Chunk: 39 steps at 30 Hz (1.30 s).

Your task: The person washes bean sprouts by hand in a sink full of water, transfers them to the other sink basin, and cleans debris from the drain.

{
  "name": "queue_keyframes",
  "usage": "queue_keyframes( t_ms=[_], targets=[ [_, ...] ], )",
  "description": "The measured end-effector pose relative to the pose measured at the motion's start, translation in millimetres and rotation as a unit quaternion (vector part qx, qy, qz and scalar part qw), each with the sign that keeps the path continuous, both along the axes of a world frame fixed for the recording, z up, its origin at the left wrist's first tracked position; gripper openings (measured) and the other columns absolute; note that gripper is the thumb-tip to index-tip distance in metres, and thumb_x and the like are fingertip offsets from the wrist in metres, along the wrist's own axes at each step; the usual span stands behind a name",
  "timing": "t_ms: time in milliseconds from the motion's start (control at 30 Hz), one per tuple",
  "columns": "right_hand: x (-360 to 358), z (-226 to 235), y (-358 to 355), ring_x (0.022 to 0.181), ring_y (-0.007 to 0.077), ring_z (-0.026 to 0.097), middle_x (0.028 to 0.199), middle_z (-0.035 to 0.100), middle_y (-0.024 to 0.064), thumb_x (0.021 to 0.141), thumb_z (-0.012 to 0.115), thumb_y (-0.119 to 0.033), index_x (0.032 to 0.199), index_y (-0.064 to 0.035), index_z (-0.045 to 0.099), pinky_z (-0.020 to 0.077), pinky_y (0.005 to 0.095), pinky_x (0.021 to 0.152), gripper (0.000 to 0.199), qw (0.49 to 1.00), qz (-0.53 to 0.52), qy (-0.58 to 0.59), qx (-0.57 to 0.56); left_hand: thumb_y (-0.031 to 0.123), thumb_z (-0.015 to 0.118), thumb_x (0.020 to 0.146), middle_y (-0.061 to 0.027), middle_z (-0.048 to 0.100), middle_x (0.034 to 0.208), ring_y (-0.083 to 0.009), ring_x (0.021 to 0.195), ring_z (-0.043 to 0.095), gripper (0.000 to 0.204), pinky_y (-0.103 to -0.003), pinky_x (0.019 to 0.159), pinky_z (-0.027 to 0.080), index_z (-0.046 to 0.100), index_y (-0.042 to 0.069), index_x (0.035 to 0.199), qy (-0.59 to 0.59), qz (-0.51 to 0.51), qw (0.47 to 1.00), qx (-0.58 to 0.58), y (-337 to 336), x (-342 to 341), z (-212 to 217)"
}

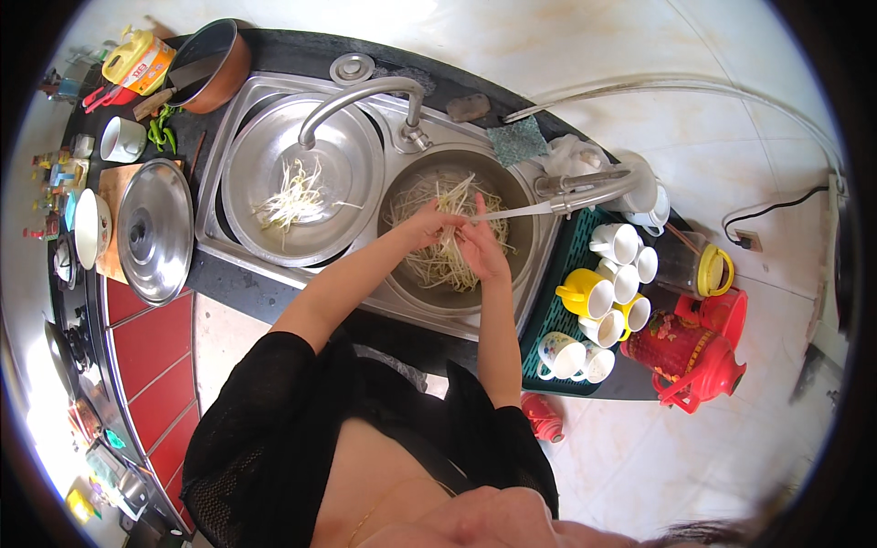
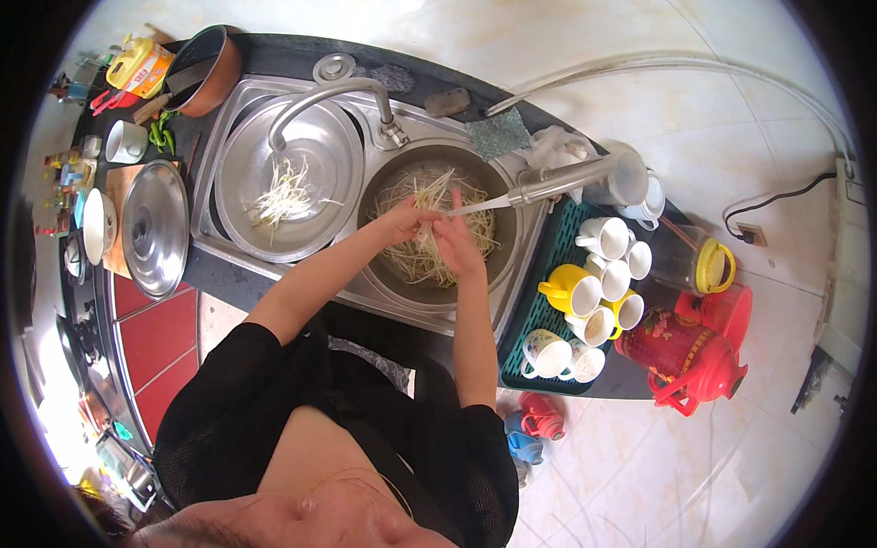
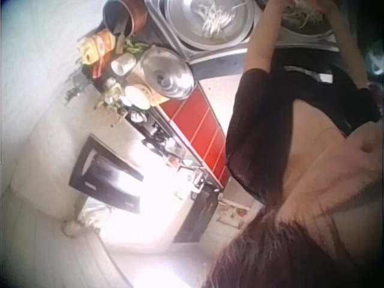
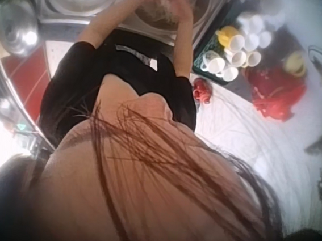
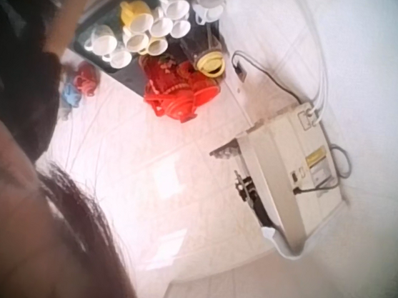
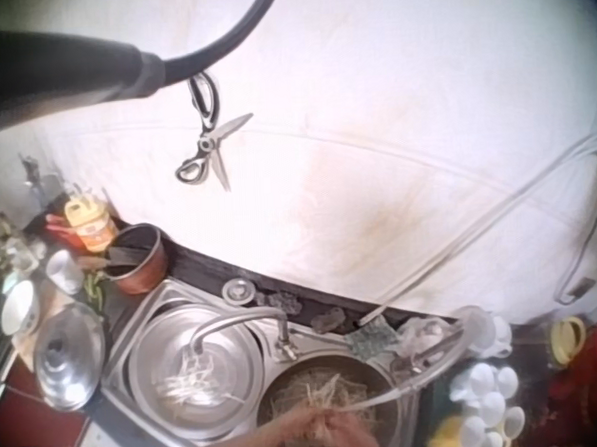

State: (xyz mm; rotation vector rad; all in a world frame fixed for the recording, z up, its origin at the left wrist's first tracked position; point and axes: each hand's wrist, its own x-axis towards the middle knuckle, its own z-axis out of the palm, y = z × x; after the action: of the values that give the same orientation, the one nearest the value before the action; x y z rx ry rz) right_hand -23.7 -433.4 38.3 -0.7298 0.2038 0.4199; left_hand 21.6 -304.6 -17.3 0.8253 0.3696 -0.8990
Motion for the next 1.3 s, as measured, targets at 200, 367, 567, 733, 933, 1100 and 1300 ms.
queue_keyframes(
  t_ms=[200, 367, 567, 733, 933, 1100, 1300],
  targets=[
    [10, 18, -19, 0.1, 0.0167, 0.045, 0.116, 0.044, 0.0059, 0.082, 0.049, -0.014, 0.124, -0.0148, 0.034, 0.0378, 0.0293, 0.081, 0.045, 0.958, 0.077, 0.057, -0.27, -0.009, 0.05, 0.069, -0.0122, 0.055, 0.082, -0.0209, 0.072, 0.057, 0.03, -0.032, 0.058, 0.049, 0.045, 0.002, 0.095, 0.008, 0.049, 0.999, -0.016, 18, 4, 4],
    [15, -50, -43, 0.107, 0.0212, 0.04, 0.118, 0.043, 0.0087, 0.079, 0.05, -0.012, 0.102, -0.0119, 0.056, 0.0378, 0.03, 0.077, 0.024, 0.845, 0.113, 0.038, -0.521, -0.008, 0.051, 0.069, -0.0108, 0.055, 0.076, -0.0191, 0.066, 0.057, 0.027, -0.031, 0.058, 0.049, 0.044, 0.003, 0.091, -0.009, 0.046, 0.999, 0.014, 36, 10, 2],
    [-39, -124, 26, 0.106, 0.0336, 0.04, 0.115, 0.044, 0.0098, 0.075, 0.05, -0.016, 0.106, -0.0171, 0.053, 0.0359, 0.0463, 0.08, 0.031, 0.385, 0.18, -0.207, -0.881, -0.006, 0.055, 0.069, -0.0095, 0.054, 0.076, -0.018, 0.066, 0.056, 0.027, -0.029, 0.058, 0.048, 0.044, 0.004, 0.091, -0.058, -0.026, 0.997, 0.05, 43, 9, 14],
    [-34, -131, 35, 0.104, 0.0347, 0.042, 0.11, 0.046, 0.0097, 0.073, 0.05, -0.015, 0.11, -0.0202, 0.049, 0.0388, 0.0496, 0.074, 0.037, 0.383, 0.303, -0.141, -0.861, -0.003, 0.058, 0.068, -0.0083, 0.054, 0.078, -0.0174, 0.071, 0.056, 0.028, -0.029, 0.067, 0.046, 0.046, 0.002, 0.093, -0.139, -0.068, 0.983, 0.094, 87, 14, 66],
    [2, -103, -1, 0.084, 0.0206, 0.05, 0.09, 0.05, 0.0097, 0.066, 0.059, -0.005, 0.103, -0.007, 0.047, 0.0409, 0.0298, 0.066, 0.039, 0.841, 0.055, 0.045, -0.536, -0.001, 0.059, 0.067, -0.0061, 0.055, 0.083, -0.0159, 0.075, 0.056, 0.034, -0.027, 0.072, 0.044, 0.048, 0.001, 0.1, -0.185, 0.006, 0.969, 0.164, 193, 27, 98],
    [23, -89, 3, 0.077, 0.0116, 0.047, 0.086, 0.047, 0.0018, 0.073, 0.057, -0.005, 0.102, -0.0049, 0.043, 0.037, 0.025, 0.065, 0.032, 0.957, -0.029, 0.11, -0.268, 0.012, 0.062, 0.068, -0.01, 0.057, 0.087, -0.0235, 0.079, 0.056, 0.039, -0.032, 0.073, 0.044, 0.047, 0.004, 0.103, -0.298, -0.078, 0.825, 0.474, 257, 35, 49],
    [18, -97, -2, 0.078, 0.0119, 0.049, 0.091, 0.048, 0.0023, 0.077, 0.054, -0.003, 0.111, -0.0101, 0.038, 0.0392, 0.026, 0.065, 0.038, 0.972, -0.096, 0.177, -0.124, 0.025, 0.063, 0.067, -0.0185, 0.052, 0.104, -0.0319, 0.095, 0.05, 0.054, -0.038, 0.084, 0.039, 0.044, 0.006, 0.113, -0.284, -0.301, 0.501, 0.76, 229, 23, 30]
  ],
)
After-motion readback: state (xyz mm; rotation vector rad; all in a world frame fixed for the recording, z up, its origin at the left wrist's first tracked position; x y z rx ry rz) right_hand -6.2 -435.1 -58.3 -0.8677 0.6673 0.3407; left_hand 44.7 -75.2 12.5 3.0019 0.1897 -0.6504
